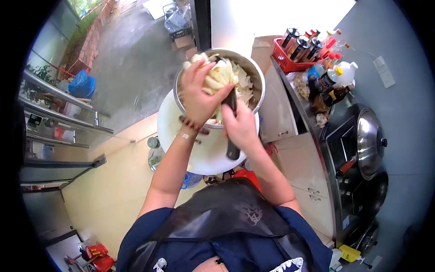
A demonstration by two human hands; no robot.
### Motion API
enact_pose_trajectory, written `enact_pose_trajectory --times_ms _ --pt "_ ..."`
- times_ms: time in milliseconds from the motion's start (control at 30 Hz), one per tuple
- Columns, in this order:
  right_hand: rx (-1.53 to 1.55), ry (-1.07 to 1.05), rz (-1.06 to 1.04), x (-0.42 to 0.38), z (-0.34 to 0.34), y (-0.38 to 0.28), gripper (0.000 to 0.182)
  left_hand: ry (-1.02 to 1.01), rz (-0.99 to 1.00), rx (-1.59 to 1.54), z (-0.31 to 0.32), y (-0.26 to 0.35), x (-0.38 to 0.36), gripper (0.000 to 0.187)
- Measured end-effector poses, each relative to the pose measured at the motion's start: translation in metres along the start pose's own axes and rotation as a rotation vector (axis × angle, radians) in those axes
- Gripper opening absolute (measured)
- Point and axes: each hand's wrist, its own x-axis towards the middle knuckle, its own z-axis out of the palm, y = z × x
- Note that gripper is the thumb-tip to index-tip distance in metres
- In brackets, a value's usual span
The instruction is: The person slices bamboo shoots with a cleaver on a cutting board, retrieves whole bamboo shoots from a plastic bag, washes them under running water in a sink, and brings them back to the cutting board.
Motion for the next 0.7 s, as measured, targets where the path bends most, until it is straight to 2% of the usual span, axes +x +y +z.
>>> enact_pose_trajectory --times_ms 33,100,133,167,200,267,300,367,400,467,500,567,700 --pt "-0.180 0.066 -0.023 0.013 -0.007 -0.001 0.020 -0.022 -0.038 -0.096 0.018 -0.013 0.002 0.058" --pt "-0.737 0.236 -0.330 0.044 -0.020 0.026 0.022 -0.194 -0.244 -0.273 0.048 -0.044 -0.005 0.065" --pt "-0.738 0.251 -0.345 0.049 -0.024 0.030 0.022 -0.355 -0.358 -0.253 0.060 -0.066 -0.014 0.072" --pt "-0.803 0.267 -0.314 0.053 -0.027 0.032 0.023 -0.445 -0.428 0.024 0.059 -0.067 -0.026 0.070" --pt "-0.867 0.280 -0.280 0.057 -0.030 0.033 0.024 -0.459 -0.431 0.023 0.057 -0.066 -0.028 0.066" --pt "-0.767 0.296 -0.287 0.060 -0.035 0.038 0.024 -0.420 -0.381 -0.016 0.059 -0.061 -0.032 0.056" --pt "-0.664 0.302 -0.280 0.059 -0.036 0.039 0.025 -0.310 -0.241 -0.096 0.063 -0.050 -0.032 0.051" --pt "-0.618 0.287 -0.267 0.056 -0.036 0.036 0.024 -0.300 -0.112 -0.136 0.062 -0.024 -0.029 0.047" --pt "-0.483 0.264 -0.230 0.056 -0.035 0.035 0.024 -0.328 -0.057 -0.122 0.064 -0.019 -0.028 0.044" --pt "-0.177 0.221 -0.118 0.051 -0.032 0.029 0.022 -0.304 -0.095 -0.123 0.069 -0.028 -0.032 0.043" --pt "-0.178 0.218 -0.119 0.051 -0.033 0.029 0.022 -0.287 -0.133 -0.128 0.070 -0.032 -0.034 0.042" --pt "-0.074 0.285 -0.185 0.051 -0.034 0.030 0.019 -0.576 -0.342 0.270 0.067 -0.042 -0.042 0.043" --pt "-0.242 0.274 -0.194 0.051 -0.040 0.031 0.020 -0.346 -0.131 0.092 0.061 -0.027 -0.034 0.054"
